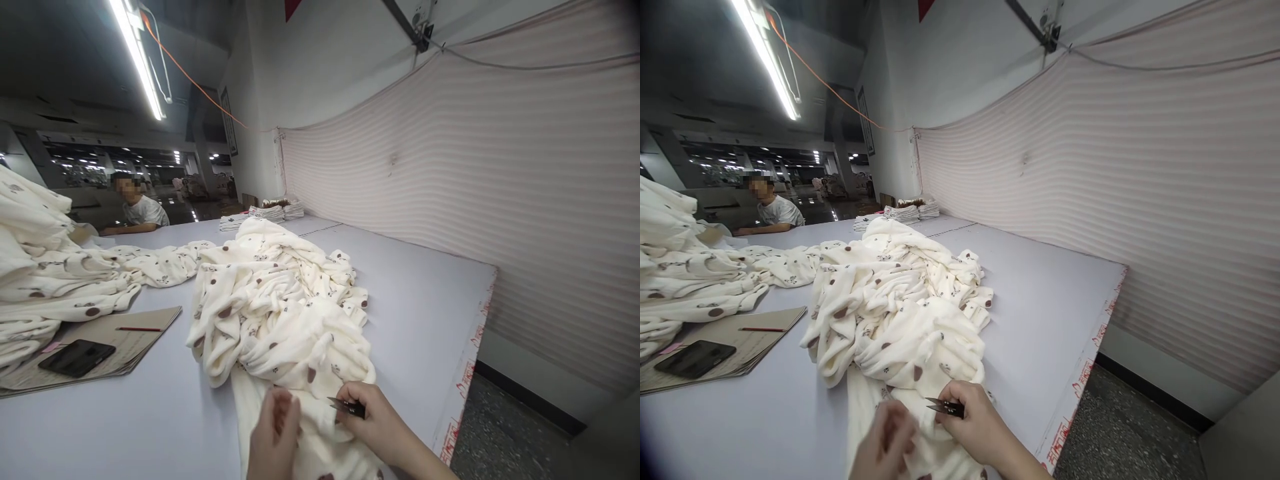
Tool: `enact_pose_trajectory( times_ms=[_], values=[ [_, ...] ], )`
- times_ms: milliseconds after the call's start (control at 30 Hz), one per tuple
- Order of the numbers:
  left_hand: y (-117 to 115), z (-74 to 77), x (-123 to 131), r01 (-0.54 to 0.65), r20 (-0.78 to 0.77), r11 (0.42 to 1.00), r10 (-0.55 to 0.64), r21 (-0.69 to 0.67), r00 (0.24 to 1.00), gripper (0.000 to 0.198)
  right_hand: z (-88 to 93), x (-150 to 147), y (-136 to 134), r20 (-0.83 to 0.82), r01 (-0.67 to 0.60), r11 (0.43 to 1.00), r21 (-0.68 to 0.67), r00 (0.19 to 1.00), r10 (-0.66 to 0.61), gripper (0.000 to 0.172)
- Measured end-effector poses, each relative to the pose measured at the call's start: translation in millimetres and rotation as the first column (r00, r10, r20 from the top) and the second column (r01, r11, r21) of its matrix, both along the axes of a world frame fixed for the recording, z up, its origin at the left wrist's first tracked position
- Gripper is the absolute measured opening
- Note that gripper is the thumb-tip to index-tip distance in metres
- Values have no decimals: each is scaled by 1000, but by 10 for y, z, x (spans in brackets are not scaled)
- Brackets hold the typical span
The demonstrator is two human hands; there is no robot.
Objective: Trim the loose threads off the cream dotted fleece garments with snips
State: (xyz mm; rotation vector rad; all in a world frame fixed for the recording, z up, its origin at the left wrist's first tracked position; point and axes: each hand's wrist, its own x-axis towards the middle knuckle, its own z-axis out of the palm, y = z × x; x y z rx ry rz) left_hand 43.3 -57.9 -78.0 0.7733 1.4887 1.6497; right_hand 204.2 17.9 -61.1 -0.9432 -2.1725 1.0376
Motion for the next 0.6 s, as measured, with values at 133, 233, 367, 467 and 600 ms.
enact_pose_trajectory(
  times_ms=[133, 233, 367, 467, 600],
  values=[
    [-93, -218, 235, 71, -165, 997, -70, 2, 984, 35, 115, -92, -62, -118, -51, 995, -82, 992, 41, 10],
    [-28, -171, 270, 61, -69, 992, -53, 110, 996, 24, 150, -75, -71, -66, -59, 994, -93, 996, 53, 7],
    [-40, -62, 207, -12, 77, 987, -1, 162, 997, 26, 237, 50, -58, 19, -8, 999, -53, 1000, 9, 14],
    [-87, -60, 199, -30, 152, 984, 3, 178, 988, 30, 336, 72, -108, 68, -45, 998, 42, 997, 42, 27],
    [-88, -107, 182, -52, 201, 982, 15, 182, 980, 34, 361, -4, -177, 116, -23, 988, 153, 993, 5, 18]
  ],
)
